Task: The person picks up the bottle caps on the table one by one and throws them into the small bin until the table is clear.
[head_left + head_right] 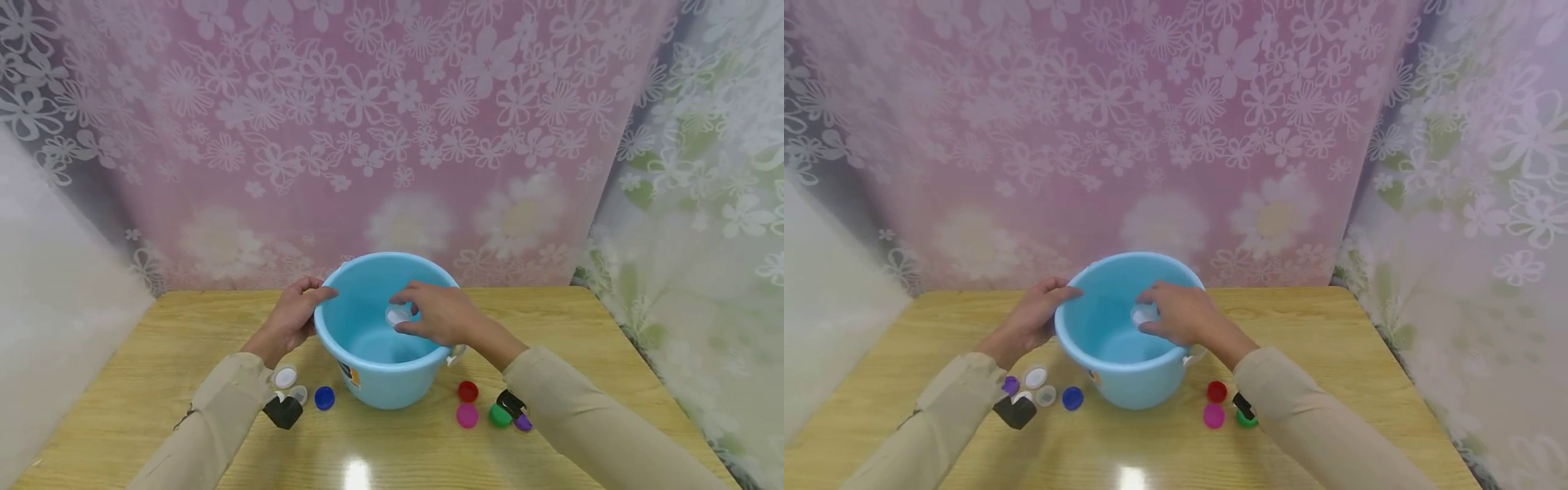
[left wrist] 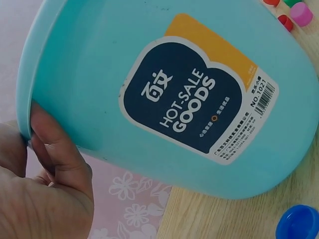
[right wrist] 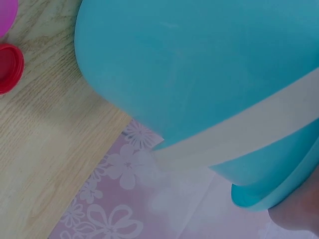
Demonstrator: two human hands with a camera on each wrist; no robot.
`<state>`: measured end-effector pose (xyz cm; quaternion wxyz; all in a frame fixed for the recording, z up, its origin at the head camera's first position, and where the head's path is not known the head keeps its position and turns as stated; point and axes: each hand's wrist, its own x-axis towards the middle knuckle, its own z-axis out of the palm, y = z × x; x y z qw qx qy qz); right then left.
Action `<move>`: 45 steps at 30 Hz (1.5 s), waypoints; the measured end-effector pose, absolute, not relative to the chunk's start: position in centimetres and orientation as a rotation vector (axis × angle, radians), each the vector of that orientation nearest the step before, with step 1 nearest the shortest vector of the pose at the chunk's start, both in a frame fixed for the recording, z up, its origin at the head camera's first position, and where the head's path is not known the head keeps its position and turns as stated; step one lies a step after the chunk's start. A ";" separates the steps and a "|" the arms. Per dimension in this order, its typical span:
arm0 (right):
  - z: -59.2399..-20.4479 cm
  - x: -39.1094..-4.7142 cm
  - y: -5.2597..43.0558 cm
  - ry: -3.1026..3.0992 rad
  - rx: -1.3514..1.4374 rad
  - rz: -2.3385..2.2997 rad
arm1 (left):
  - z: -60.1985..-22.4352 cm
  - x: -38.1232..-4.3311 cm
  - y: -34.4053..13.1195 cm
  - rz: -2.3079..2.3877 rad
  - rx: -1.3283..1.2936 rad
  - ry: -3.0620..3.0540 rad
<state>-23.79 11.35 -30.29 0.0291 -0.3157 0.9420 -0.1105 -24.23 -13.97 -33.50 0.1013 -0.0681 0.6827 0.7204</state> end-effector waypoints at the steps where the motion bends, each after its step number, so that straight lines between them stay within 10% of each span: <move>1: -30.3 -23.8 11.3 2.907 -0.971 -0.341 | -33.6 -24.2 -14.0 2.134 -0.202 2.015; 45: -30.7 -23.6 11.6 2.954 -0.979 -0.471 | -33.8 -24.3 -13.9 2.132 -0.169 2.015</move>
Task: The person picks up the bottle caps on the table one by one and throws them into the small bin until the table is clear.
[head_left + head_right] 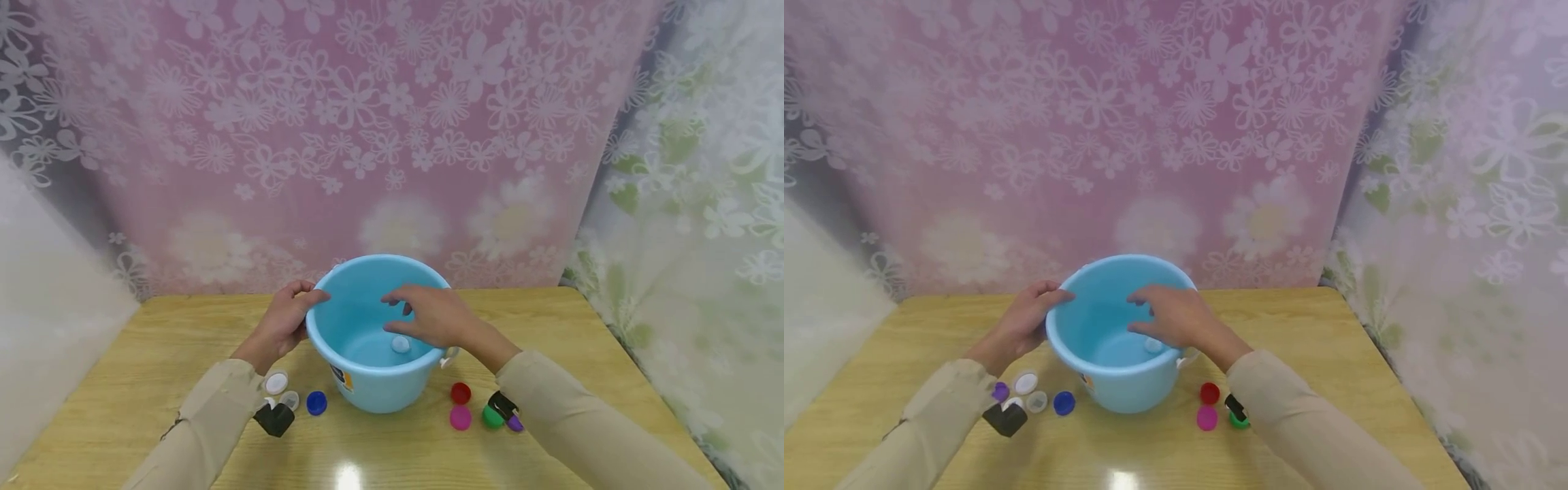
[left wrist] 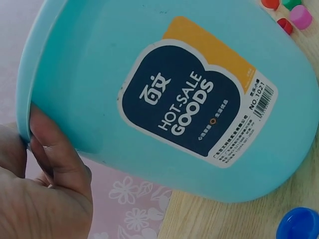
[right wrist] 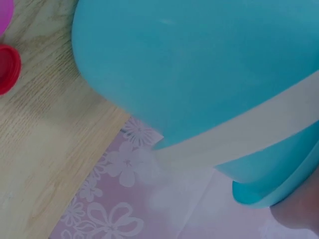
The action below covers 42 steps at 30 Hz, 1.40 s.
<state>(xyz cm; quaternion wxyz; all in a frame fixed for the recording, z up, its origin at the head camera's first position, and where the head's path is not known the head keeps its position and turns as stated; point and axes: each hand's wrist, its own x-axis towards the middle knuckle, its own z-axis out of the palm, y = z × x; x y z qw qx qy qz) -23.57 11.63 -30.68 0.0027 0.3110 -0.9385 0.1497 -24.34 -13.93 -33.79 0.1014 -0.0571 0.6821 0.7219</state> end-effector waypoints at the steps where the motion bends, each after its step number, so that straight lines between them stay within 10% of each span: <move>1: -30.7 -23.6 11.7 -2.928 0.976 0.505 | -33.8 -24.3 -13.9 2.127 -0.169 2.021; 20: -30.2 -24.0 20.3 -2.404 0.874 1.007 | -33.4 -24.6 -14.1 2.043 -0.145 2.074; 42: -41.3 -19.2 32.4 -3.170 0.766 1.175 | -33.5 -24.7 -14.1 2.062 -0.154 2.051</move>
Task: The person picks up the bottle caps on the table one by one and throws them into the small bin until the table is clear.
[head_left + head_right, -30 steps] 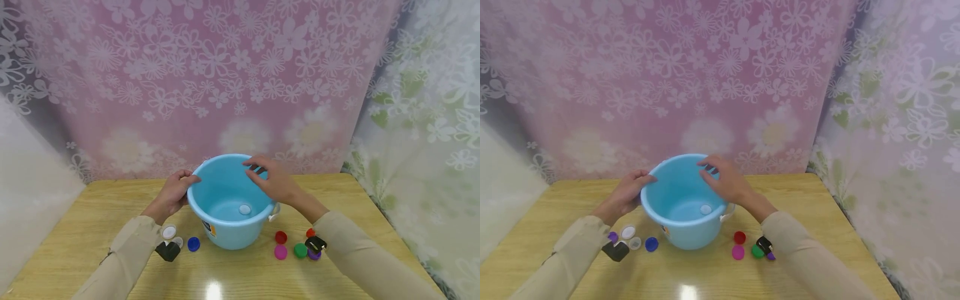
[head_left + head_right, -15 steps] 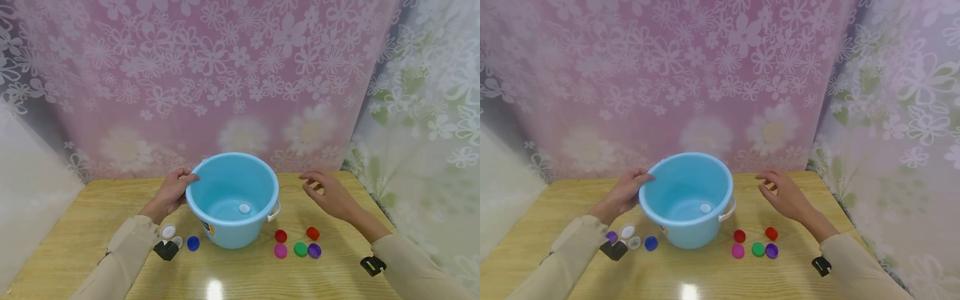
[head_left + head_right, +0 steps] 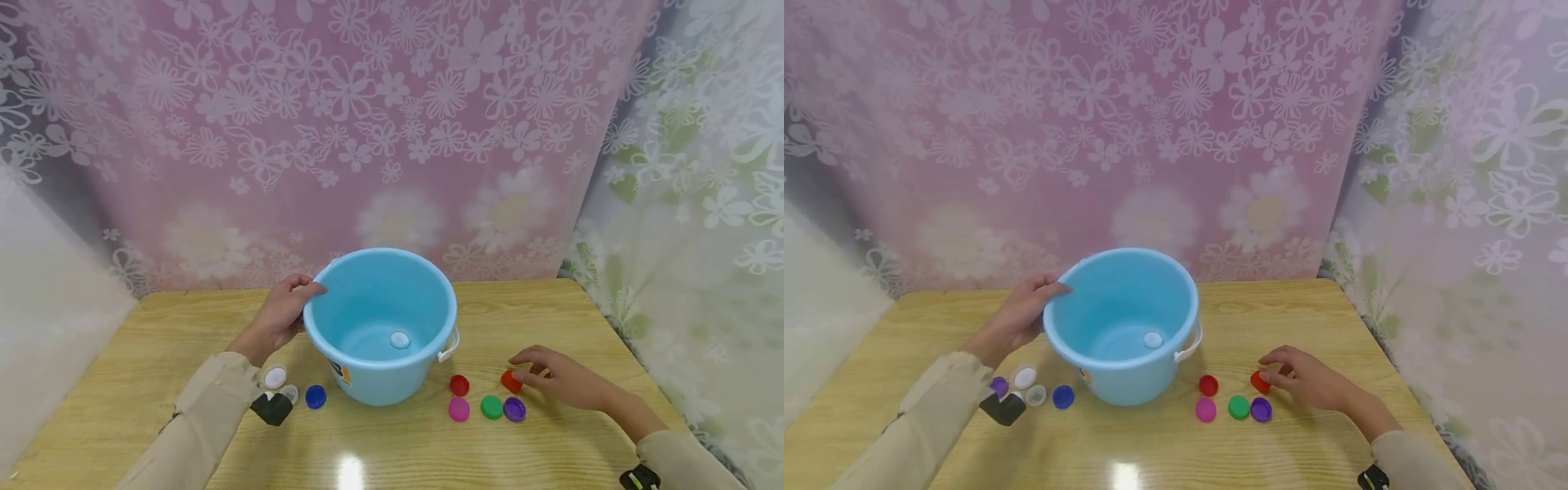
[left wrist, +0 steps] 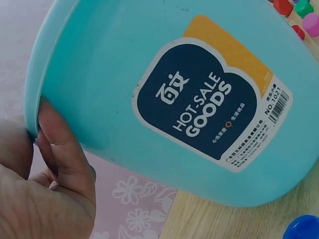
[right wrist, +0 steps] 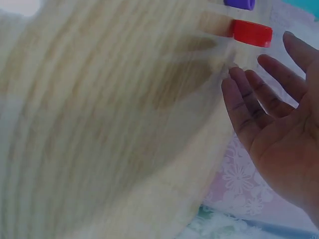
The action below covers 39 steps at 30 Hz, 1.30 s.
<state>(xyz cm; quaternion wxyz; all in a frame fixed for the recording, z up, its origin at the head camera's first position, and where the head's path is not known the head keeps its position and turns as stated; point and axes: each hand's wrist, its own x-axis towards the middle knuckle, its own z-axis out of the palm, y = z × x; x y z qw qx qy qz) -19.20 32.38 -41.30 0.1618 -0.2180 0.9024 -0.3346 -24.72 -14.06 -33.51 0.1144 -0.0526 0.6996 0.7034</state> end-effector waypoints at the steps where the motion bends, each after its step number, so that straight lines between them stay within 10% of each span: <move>1: -41.5 -19.1 32.4 2.570 -0.615 -0.964 | -33.5 -24.7 -14.0 2.063 -0.156 2.053; 39: -42.7 -19.0 29.9 2.716 -0.747 -0.806 | -33.4 -24.5 -13.9 2.053 -0.158 2.083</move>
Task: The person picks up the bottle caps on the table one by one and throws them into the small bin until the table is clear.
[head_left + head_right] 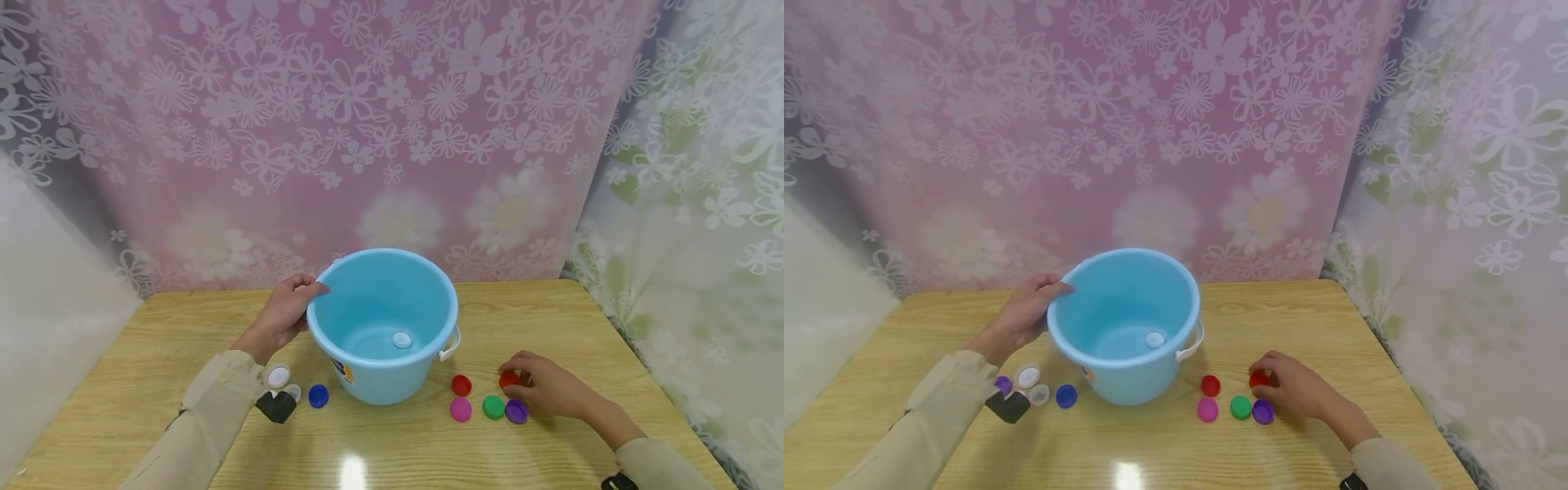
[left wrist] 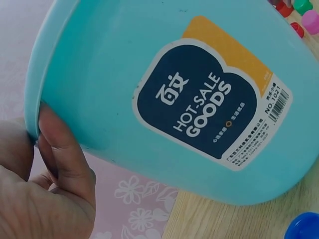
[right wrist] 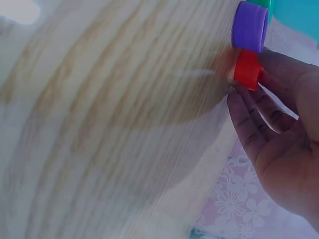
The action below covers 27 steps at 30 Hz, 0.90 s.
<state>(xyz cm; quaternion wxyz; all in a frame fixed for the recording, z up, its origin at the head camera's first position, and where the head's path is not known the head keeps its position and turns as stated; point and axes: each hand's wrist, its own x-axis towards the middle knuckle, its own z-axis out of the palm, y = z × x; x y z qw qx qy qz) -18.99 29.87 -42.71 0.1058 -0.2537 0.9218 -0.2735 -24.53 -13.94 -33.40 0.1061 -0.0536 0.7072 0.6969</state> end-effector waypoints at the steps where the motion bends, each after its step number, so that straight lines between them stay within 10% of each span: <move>1: -42.7 -19.0 29.9 2.715 -0.745 -0.805 | -33.4 -24.5 -13.9 2.050 -0.156 2.086; 27: -41.6 -20.0 29.9 2.818 -0.767 -0.808 | -33.0 -24.5 -13.9 1.982 -0.129 2.228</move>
